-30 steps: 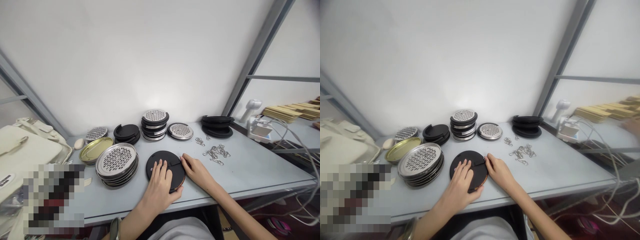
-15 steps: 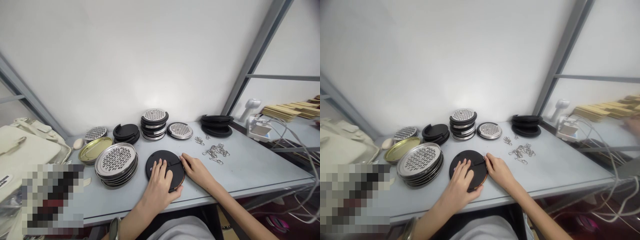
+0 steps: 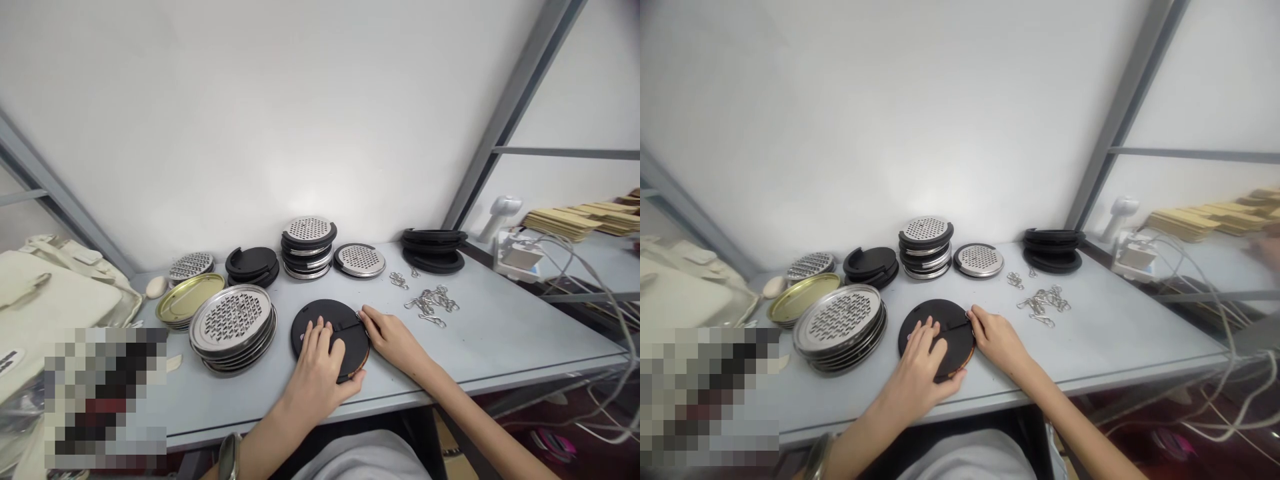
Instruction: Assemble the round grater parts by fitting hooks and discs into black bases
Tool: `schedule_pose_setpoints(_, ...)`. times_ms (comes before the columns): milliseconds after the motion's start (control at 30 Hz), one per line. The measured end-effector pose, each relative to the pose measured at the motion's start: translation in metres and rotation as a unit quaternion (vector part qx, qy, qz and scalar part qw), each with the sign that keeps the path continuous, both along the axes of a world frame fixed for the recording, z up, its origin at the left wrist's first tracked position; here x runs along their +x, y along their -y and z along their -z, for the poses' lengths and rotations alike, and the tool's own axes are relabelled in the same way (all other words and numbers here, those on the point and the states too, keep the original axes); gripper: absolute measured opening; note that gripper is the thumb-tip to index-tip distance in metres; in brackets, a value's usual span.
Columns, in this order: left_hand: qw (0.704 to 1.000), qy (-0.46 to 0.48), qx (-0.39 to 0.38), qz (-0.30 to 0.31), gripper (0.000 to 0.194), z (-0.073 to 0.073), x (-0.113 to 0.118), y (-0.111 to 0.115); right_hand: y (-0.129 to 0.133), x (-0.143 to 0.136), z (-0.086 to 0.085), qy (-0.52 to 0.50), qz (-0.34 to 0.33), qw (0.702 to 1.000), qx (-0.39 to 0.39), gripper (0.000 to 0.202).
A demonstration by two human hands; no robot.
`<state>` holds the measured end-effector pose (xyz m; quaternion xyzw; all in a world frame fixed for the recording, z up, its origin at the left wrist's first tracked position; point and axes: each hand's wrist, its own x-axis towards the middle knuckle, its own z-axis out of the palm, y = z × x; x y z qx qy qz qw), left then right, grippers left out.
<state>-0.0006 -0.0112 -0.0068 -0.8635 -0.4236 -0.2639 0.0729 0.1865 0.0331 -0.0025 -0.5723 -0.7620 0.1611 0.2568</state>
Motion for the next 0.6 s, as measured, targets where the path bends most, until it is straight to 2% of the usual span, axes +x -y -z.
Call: schedule_pose_setpoints(600, 1.0, 0.005, 0.003, 0.004, 0.029, -0.0018, 0.0006, 0.0006, 0.0017, 0.0, -0.0044, -0.029, -0.008, 1.0, 0.002, 0.028)
